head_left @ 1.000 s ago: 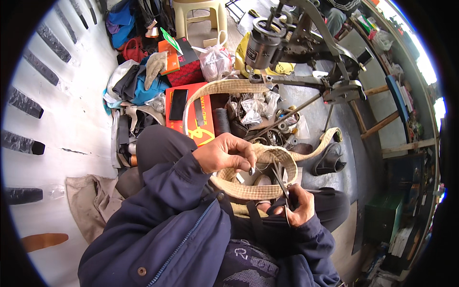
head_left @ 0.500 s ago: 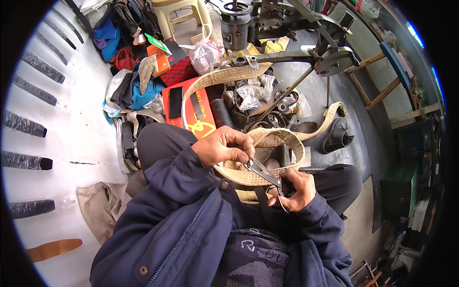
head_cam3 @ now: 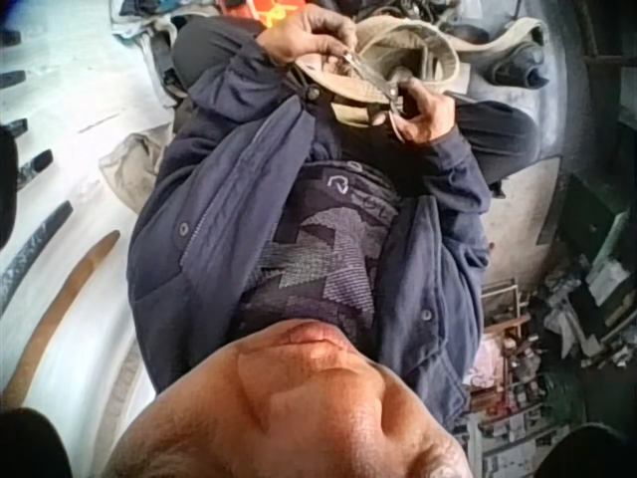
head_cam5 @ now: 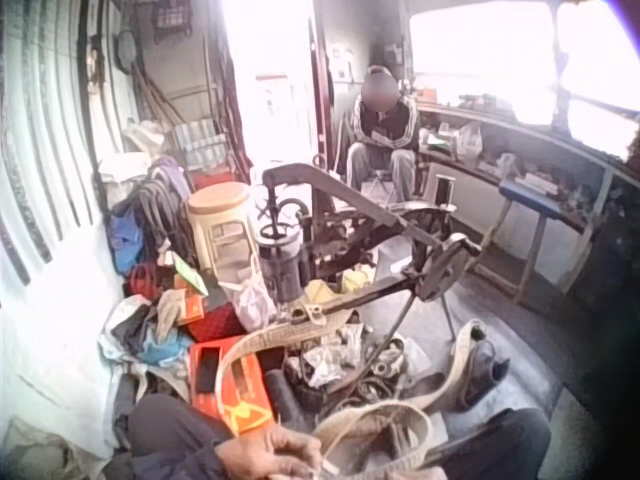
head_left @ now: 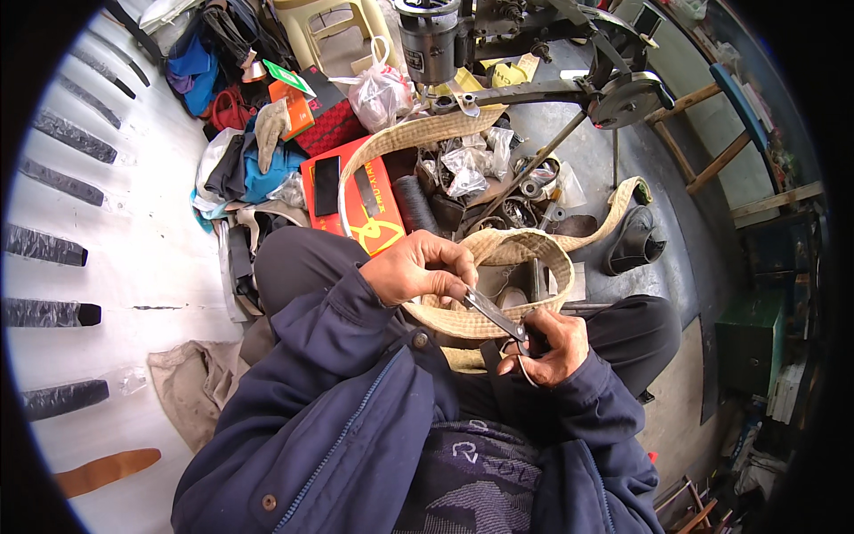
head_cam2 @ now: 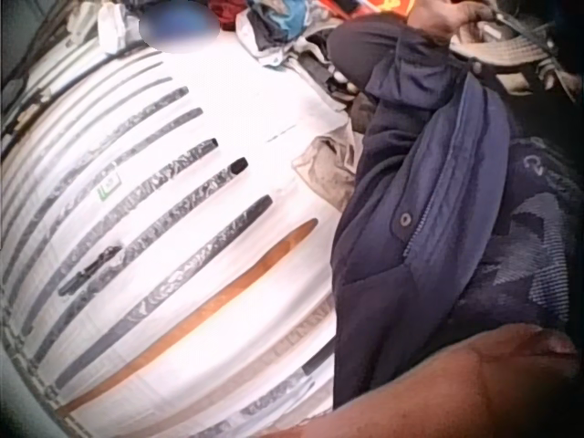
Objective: The person sits on the floor and adjusts a vintage sewing machine, rotating the handwheel, threading the needle, and manipulating small metal parts. The person handles a woven strap and a spool of thread while making adjustments to the machine's internal components.
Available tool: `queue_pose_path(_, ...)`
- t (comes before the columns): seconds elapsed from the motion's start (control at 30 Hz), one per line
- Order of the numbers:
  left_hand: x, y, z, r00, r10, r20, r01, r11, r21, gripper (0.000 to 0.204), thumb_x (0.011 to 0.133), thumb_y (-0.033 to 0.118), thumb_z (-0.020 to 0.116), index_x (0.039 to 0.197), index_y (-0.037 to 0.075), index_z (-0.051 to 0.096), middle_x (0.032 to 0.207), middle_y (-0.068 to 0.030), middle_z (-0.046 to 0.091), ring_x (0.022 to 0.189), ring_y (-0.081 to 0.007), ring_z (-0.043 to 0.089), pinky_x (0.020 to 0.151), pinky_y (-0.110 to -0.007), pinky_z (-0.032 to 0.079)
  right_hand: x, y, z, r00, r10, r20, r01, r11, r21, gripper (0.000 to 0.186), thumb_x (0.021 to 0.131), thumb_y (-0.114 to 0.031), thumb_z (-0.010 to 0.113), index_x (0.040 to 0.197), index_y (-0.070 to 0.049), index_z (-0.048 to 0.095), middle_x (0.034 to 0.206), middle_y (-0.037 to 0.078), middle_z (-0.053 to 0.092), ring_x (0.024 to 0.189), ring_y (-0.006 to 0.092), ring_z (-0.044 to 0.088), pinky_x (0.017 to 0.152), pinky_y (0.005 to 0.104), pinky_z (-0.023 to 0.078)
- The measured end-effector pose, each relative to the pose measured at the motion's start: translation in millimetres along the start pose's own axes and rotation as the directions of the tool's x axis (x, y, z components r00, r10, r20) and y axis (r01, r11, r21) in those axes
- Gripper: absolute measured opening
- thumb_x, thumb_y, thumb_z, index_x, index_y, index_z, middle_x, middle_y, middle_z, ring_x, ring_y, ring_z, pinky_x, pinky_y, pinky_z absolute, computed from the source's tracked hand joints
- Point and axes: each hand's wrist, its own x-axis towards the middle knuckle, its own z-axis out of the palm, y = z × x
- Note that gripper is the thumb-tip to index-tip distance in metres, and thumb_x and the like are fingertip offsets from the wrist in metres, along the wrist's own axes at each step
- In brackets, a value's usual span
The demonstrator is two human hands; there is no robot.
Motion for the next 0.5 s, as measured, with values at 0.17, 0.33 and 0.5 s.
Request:
queue_pose_path(0.17,0.6,0.2,0.3,1.0,-0.017,-0.005,0.017,1.0,0.015,0.012,0.092,0.007,0.075,0.099,-0.001,0.069,0.087,-0.0012,0.069,0.074,-0.007,0.063,0.065,-0.022,0.051,-0.9,2.7,0.8,1.0,0.003,-0.006,-0.003,1.0,0.002,0.055,0.062,-0.04,0.096,0.088,-0.002,0.066,0.07,0.01,0.06,0.057,0.0304,0.062,0.053,0.0366,0.048)
queue_pose_path(0.33,0.4,2.6,1.0,1.0,-0.027,-0.005,0.028,0.999,0.038,0.012,0.092,0.006,0.075,0.099,-0.001,0.069,0.086,-0.0005,0.068,0.073,-0.0068,0.062,0.065,-0.022,0.051,-2.0,2.8,1.1,0.999,0.037,0.0,-0.037,0.999,-0.028,0.055,0.062,-0.042,0.095,0.085,-0.002,0.066,0.068,0.01,0.06,0.056,0.0296,0.062,0.053,0.0365,0.048)
queue_pose_path(0.5,0.6,6.0,2.2,0.999,-0.044,-0.004,0.045,0.994,0.099,0.01,0.091,0.004,0.074,0.098,-0.002,0.069,0.085,0.0004,0.067,0.077,-0.0062,0.061,0.069,-0.023,0.05,-1.6,1.1,-0.6,1.0,0.014,-0.011,-0.015,0.997,-0.075,0.055,0.062,-0.044,0.095,0.085,-0.002,0.065,0.068,0.01,0.06,0.055,0.0288,0.062,0.052,0.0366,0.048)
